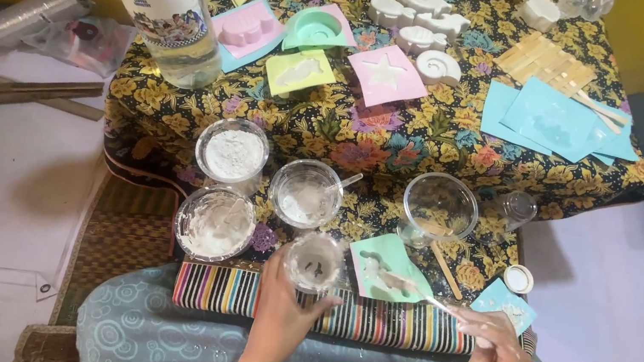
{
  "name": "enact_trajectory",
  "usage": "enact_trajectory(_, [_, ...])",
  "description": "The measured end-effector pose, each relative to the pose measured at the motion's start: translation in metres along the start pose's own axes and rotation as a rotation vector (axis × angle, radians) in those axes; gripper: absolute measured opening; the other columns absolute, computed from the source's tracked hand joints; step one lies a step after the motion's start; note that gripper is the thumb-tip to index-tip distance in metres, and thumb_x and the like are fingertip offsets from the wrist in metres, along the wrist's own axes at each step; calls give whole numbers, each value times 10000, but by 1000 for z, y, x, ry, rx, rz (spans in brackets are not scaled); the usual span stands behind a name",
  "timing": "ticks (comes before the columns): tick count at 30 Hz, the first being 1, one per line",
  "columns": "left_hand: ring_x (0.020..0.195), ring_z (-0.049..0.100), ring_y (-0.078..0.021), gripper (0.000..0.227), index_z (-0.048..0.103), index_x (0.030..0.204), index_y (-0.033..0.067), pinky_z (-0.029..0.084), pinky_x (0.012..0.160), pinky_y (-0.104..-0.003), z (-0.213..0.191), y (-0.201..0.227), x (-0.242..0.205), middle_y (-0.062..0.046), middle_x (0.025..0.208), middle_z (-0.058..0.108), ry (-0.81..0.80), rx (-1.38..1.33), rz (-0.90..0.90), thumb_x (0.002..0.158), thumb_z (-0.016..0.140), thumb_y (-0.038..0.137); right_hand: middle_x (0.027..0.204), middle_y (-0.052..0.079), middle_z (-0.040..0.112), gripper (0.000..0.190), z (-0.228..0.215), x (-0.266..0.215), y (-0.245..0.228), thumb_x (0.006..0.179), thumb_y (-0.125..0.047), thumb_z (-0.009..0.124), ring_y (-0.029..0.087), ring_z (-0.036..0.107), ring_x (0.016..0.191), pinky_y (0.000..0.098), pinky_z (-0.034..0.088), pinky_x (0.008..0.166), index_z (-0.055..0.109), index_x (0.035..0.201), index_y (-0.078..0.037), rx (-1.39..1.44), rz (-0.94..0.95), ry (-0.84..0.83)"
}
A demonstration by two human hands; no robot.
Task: The person is preparing a mixture by combining white powder and liquid in small bowls, stirring them with a stick, and then pouring the mixture into silicone molds.
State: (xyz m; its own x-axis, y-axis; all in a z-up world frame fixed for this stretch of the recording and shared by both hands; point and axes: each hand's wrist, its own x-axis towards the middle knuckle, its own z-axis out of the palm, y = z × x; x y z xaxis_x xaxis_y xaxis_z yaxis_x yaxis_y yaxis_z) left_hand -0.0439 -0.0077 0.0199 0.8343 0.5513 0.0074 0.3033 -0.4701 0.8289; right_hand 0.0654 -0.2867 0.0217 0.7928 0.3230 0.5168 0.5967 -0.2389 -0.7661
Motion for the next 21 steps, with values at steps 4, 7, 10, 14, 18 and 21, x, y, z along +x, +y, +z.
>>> enact_trajectory(4, [1354,407,-360,936,405,1433,-44,328,1139,-519,2,-9,-18,-211,1442,426,87,43,-9,729,916,303,1087,-7,801,358,8,6,-13,815,140,537,65,570,762,181,474,654,704,968,-137,-10,-14,-91])
enact_trajectory(7, [1091,567,-270,564,522,1125,40,439,999,-405,0,1,-31,-117,1144,572,188,48,-110,739,859,276,1109,-9,791,382,8,9,-18,771,153,540,123,614,847,230,527,737,704,994,-110,-70,-52,-156])
enact_trajectory(10, [646,637,-89,218,698,869,98,572,604,-217,-3,28,-32,7,743,702,-226,-18,-323,887,715,315,1101,-38,793,346,6,7,-16,782,116,563,101,601,769,218,514,681,704,971,-137,-121,-95,-158])
enact_trajectory(14, [552,631,-129,303,662,1142,47,523,544,-277,13,39,-20,-39,674,712,-413,-162,-257,968,610,290,1078,-17,799,371,5,11,-16,744,153,545,119,612,807,236,514,727,707,947,-113,-115,-61,-160])
enact_trajectory(18, [418,516,-108,295,543,1232,10,446,366,-249,23,47,-4,-68,698,669,-532,-450,-398,1072,468,246,1092,5,792,357,1,7,-16,774,156,532,114,595,799,223,510,722,687,961,-105,-103,-56,-95])
enact_trajectory(21, [418,537,-120,182,522,1094,38,475,398,-270,27,51,6,-68,692,669,-529,-500,-425,1100,428,194,1082,-12,795,333,-1,18,-21,775,128,566,108,616,796,231,513,727,682,967,-117,-96,-48,-152])
